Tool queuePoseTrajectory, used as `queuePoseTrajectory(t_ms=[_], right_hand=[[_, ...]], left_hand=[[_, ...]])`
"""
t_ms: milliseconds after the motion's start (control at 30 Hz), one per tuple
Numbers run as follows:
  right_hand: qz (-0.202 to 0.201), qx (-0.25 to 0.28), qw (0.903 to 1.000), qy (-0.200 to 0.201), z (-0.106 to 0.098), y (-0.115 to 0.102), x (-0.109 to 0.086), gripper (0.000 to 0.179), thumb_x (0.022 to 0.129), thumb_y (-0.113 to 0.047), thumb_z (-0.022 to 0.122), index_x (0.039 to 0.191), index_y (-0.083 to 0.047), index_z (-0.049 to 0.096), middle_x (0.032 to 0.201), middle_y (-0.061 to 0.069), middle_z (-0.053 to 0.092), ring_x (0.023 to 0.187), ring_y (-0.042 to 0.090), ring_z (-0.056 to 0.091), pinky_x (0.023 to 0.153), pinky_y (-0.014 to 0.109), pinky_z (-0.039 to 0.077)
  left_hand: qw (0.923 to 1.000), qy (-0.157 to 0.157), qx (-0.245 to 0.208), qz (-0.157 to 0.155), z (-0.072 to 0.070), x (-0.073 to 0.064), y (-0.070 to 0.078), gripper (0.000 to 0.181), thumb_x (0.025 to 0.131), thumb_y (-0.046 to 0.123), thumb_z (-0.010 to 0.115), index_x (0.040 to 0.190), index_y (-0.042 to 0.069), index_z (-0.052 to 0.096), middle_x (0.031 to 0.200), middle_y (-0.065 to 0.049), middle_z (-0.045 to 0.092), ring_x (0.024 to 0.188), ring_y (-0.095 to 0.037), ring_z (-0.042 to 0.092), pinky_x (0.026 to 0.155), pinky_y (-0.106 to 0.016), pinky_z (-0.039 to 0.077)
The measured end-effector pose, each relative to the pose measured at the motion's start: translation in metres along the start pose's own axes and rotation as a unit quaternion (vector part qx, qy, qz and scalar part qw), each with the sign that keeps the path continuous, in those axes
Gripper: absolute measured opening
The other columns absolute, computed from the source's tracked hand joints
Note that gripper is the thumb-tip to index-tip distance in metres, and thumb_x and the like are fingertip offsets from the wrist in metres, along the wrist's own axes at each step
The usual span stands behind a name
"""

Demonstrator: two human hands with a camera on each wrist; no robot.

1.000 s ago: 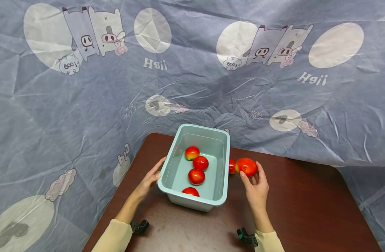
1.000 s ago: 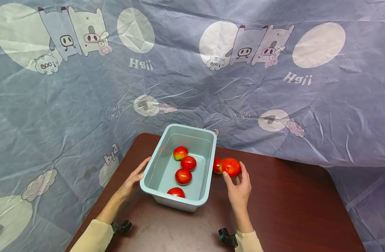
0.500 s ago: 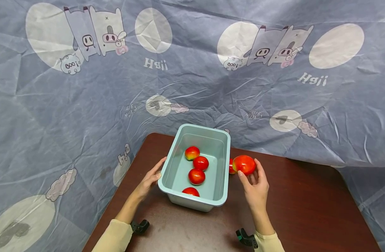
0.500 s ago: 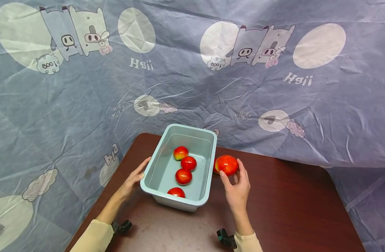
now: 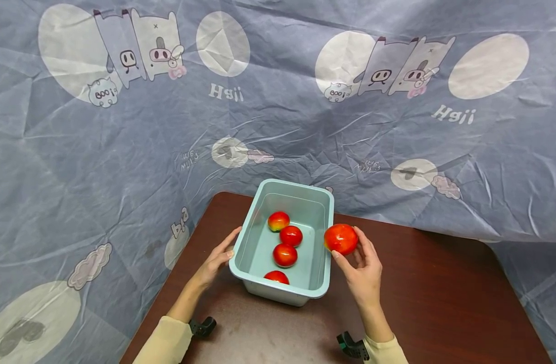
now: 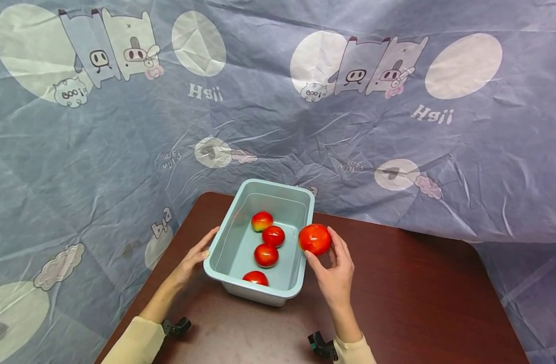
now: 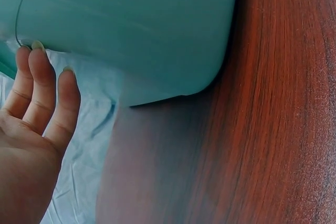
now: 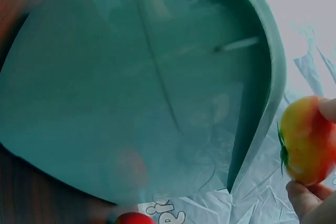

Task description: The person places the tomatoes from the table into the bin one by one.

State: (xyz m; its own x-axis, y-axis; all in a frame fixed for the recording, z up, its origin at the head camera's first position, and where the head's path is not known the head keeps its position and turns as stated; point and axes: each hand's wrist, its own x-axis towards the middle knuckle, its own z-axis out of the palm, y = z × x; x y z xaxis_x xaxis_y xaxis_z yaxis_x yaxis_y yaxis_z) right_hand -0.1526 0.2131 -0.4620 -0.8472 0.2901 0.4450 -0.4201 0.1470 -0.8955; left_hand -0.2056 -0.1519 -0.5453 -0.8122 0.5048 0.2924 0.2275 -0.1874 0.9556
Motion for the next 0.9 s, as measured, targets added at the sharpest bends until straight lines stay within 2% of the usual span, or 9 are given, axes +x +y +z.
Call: queuePoseTrajectory(t_ms=[167,467,600,700,767,833,900], right_hand=[[-0.028,0.016,0.9986,-0.043,0.003,0.003,-0.001,0.077,0.068,0.019,0.076,0.139,0.002,0.051,0.134,0.019,0.052,0.115,0.008,0.058,0.096,0.015,0.045],[-0.039,0.036,0.9928,-0.107,0.009,0.000,-0.003,0.076,0.067,0.020,0.076,0.137,0.006,0.050,0.134,0.021,0.052,0.119,0.014,0.058,0.099,0.020,0.045],[-0.031,0.040,0.9931,-0.106,0.008,0.000,-0.003,0.075,0.067,0.022,0.074,0.137,0.008,0.049,0.135,0.023,0.051,0.123,0.017,0.057,0.102,0.027,0.045],[-0.026,0.030,0.9948,-0.095,0.006,0.000,-0.003,0.072,0.068,0.021,0.074,0.135,0.008,0.051,0.134,0.016,0.054,0.123,0.014,0.057,0.102,0.031,0.044],[-0.021,0.018,0.9957,-0.089,0.006,-0.007,-0.003,0.069,0.069,0.020,0.074,0.133,0.010,0.052,0.133,0.016,0.055,0.124,0.022,0.056,0.102,0.033,0.044],[-0.028,0.007,0.9959,-0.085,0.006,-0.013,-0.004,0.066,0.070,0.018,0.075,0.132,0.010,0.053,0.130,0.010,0.058,0.123,0.025,0.056,0.101,0.032,0.045],[-0.036,-0.006,0.9959,-0.083,0.005,-0.019,-0.005,0.063,0.071,0.017,0.075,0.130,0.012,0.054,0.129,0.012,0.059,0.122,0.025,0.058,0.100,0.030,0.046]], left_hand=[[0.9999,0.003,0.010,0.001,0.000,0.000,0.001,0.064,0.097,0.012,0.036,0.158,0.014,0.014,0.137,-0.009,0.054,0.113,-0.019,0.060,0.084,-0.030,0.050],[0.9998,-0.002,0.018,0.007,0.002,0.000,0.002,0.064,0.097,0.012,0.036,0.157,0.011,0.014,0.133,-0.007,0.057,0.112,-0.017,0.061,0.084,-0.029,0.050],[0.9998,0.001,0.020,0.003,0.002,0.001,0.001,0.064,0.097,0.014,0.037,0.158,0.013,0.015,0.135,-0.007,0.056,0.115,-0.020,0.060,0.086,-0.030,0.050],[0.9998,0.003,0.020,-0.001,0.001,0.001,0.001,0.064,0.097,0.015,0.037,0.158,0.015,0.015,0.138,-0.007,0.055,0.117,-0.020,0.059,0.087,-0.031,0.050],[0.9998,0.003,0.017,-0.004,0.001,0.000,0.002,0.064,0.097,0.016,0.037,0.158,0.016,0.015,0.139,-0.008,0.054,0.120,-0.021,0.058,0.089,-0.032,0.050],[0.9999,0.003,0.016,-0.006,0.001,0.000,0.003,0.064,0.097,0.016,0.037,0.158,0.016,0.015,0.139,-0.009,0.054,0.120,-0.020,0.058,0.089,-0.033,0.050],[0.9998,0.004,0.016,-0.007,0.001,0.000,0.003,0.064,0.097,0.016,0.037,0.158,0.016,0.015,0.138,-0.010,0.054,0.119,-0.019,0.059,0.089,-0.032,0.050]])
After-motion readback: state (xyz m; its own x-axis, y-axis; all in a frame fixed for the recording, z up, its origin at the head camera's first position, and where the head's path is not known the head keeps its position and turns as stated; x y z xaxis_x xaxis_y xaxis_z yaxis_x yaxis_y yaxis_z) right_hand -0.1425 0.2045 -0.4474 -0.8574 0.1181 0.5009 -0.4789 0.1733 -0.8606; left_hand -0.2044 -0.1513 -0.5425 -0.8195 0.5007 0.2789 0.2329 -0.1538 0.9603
